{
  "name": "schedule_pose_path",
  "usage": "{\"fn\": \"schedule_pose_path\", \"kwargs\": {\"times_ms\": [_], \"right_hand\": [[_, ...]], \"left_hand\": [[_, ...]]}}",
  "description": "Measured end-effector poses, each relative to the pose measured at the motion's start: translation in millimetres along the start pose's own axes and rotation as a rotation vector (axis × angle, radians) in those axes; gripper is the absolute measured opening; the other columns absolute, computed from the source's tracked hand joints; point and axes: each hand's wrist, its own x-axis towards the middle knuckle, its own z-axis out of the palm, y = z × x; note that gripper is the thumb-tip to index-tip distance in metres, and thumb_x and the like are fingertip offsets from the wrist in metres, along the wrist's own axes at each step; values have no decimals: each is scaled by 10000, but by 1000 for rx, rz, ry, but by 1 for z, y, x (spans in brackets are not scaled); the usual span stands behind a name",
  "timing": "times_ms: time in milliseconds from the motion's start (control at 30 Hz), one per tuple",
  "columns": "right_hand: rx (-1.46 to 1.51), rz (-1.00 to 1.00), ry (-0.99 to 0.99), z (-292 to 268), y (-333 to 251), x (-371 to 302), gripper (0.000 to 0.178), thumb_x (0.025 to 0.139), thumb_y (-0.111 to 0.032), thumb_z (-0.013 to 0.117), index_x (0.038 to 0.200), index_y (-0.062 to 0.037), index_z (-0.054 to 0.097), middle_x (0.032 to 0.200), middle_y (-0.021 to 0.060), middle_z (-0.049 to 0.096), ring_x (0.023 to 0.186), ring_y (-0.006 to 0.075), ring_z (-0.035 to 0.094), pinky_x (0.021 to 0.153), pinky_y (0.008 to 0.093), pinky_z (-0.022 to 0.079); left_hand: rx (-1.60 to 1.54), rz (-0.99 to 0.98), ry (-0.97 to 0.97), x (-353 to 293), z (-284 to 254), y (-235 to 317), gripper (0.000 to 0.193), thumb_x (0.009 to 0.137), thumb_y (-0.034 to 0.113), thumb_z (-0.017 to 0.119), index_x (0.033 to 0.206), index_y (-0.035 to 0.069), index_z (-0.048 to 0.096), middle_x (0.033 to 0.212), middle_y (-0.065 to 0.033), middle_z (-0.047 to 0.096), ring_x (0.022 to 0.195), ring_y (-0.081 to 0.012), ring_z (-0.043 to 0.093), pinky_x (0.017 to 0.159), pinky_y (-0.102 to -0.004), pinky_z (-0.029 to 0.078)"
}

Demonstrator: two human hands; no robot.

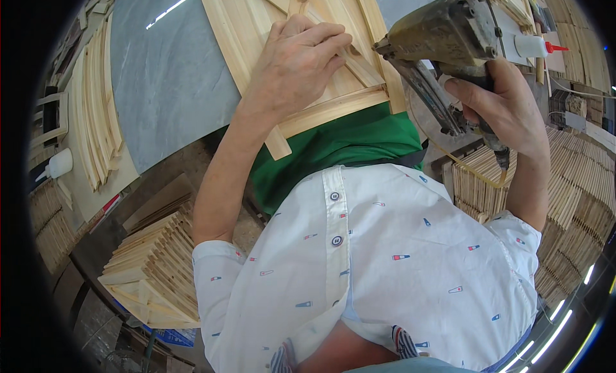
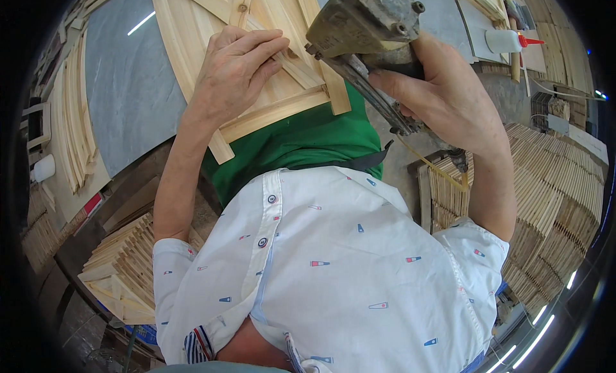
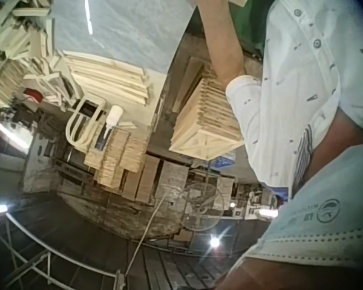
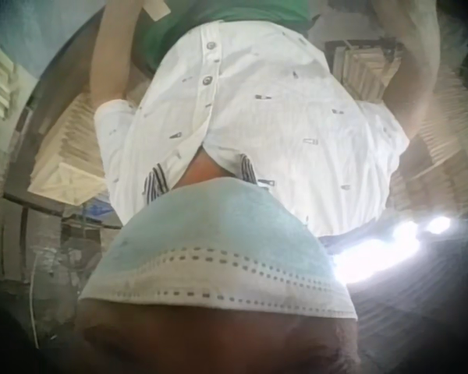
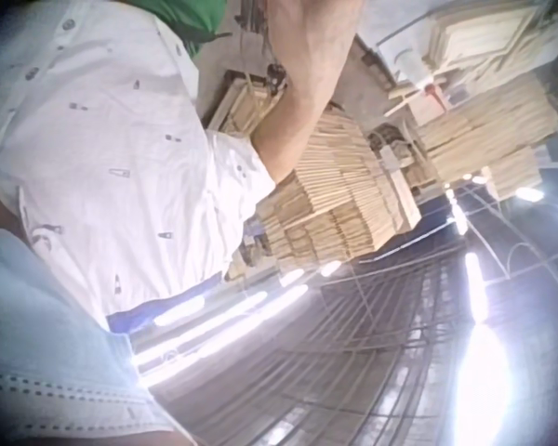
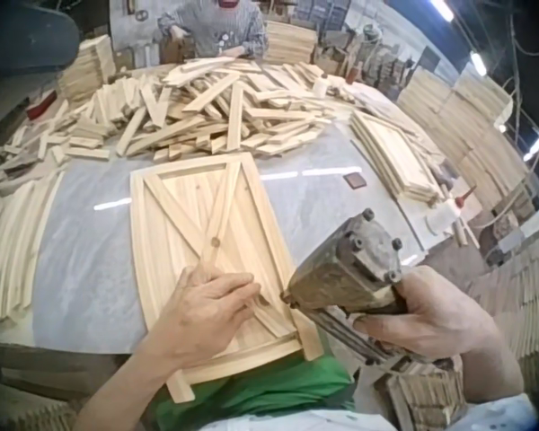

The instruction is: Assembling wooden frames or structures using a pneumatic staple gun and organizing wooden slats on a workbench.

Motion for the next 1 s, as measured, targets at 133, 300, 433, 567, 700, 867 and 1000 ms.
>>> {"fn": "schedule_pose_path", "kwargs": {"times_ms": [133,300,433,567,700,867,1000], "right_hand": [[-27,47,-6,1,5,-6,250,871,-186,699,926,35,597,668,14,574,542,64,526,474,228,409],[-126,-62,-29,5,9,-2,248,871,-184,695,948,31,600,681,14,576,548,64,523,484,227,418],[-152,-45,-58,10,6,-6,232,874,-168,683,968,28,602,683,15,570,550,73,517,488,237,415],[-142,-185,-11,16,7,-7,221,871,-151,676,963,33,596,665,25,556,546,89,513,490,259,413],[-189,-249,-4,13,0,2,213,867,-135,671,968,34,589,649,39,545,536,101,508,485,283,405],[-51,-69,-40,4,-18,19,234,883,-181,656,953,27,575,626,43,537,521,101,498,483,291,400],[-85,-144,-64,9,-29,56,255,899,-219,638,933,23,565,613,39,533,510,100,491,479,287,395]], "left_hand": [[-31,3,21,0,0,4,247,792,92,713,1038,71,694,1090,-5,680,912,-228,587,873,-343,440],[-49,38,110,0,3,-5,190,776,35,703,965,42,702,1045,-32,689,890,-239,607,829,-341,464],[-37,61,109,1,1,-6,131,752,39,674,880,30,697,962,-34,678,885,-230,603,801,-356,464],[-8,58,77,0,-4,-3,178,754,-21,678,924,23,698,983,-50,690,906,-245,625,812,-354,477],[-13,54,77,-3,-5,-4,206,769,-24,643,963,23,698,1029,-65,680,941,-250,619,864,-370,461],[71,21,108,-15,1,13,212,776,25,564,953,4,679,1045,-55,635,1012,-237,569,940,-383,425],[89,-25,111,-15,3,15,230,784,29,555,977,1,676,1052,-54,621,1041,-245,551,974,-388,406]]}}
